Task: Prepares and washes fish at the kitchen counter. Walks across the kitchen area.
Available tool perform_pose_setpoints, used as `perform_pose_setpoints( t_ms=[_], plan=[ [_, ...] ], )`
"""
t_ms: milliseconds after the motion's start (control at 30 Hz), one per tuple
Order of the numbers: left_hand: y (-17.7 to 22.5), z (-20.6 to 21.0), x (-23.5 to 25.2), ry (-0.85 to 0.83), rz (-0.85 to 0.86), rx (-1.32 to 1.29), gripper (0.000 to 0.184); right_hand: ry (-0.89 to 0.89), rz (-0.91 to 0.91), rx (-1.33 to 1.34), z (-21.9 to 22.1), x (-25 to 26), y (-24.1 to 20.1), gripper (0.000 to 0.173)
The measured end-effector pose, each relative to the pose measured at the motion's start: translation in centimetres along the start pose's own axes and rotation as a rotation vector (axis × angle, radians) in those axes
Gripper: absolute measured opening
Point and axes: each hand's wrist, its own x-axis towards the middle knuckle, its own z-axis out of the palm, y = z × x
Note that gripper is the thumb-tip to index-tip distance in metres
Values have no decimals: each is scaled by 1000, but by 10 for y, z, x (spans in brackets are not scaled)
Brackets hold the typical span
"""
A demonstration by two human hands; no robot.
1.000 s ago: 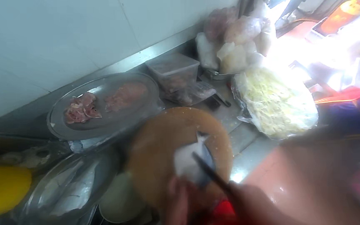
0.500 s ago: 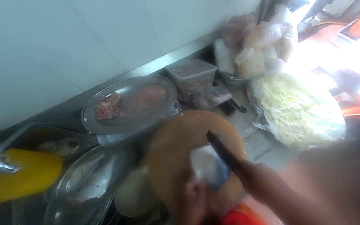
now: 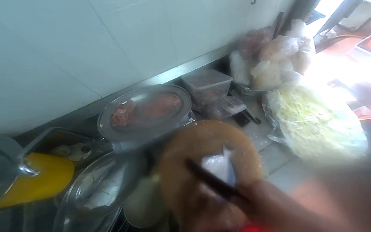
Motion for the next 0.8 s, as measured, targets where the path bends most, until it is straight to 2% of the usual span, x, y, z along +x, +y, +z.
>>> perform_pose_setpoints(
  t_ms=[100, 133, 200, 267, 367, 500, 567, 600, 700, 800],
  plan=[
    [10, -13, -13, 89, 24, -278, 45, 272, 105, 93, -12, -13, 28, 34],
    [12, -15, -16, 77, 25, -270, 50, 297, 178, 160, -18, -17, 40, 33],
    [10, -15, -22, -8, 56, 16, 53, 307, 276, 276, -17, -26, 68, 30],
    [10, -7, -25, -32, 157, 550, 48, 247, 355, 351, -3, -37, 90, 30],
    [5, 1, -2, 70, 528, 1170, 48, 112, 409, 431, 23, -53, 107, 33],
    [12, 1, 48, -14, 873, 1457, 40, 0, 388, 455, 49, -57, 119, 40],
    [28, 5, 63, -75, 955, 1504, 34, -34, 396, 490, 55, -54, 125, 42],
    [43, 11, 70, -157, 914, 1518, 31, -46, 405, 521, 55, -52, 128, 41],
    [109, 34, 84, -446, 477, 1530, 31, -68, 408, 574, 53, -49, 135, 41],
    [151, 48, 100, -551, 326, 1397, 25, -94, 383, 628, 35, -50, 128, 39]
  ],
)
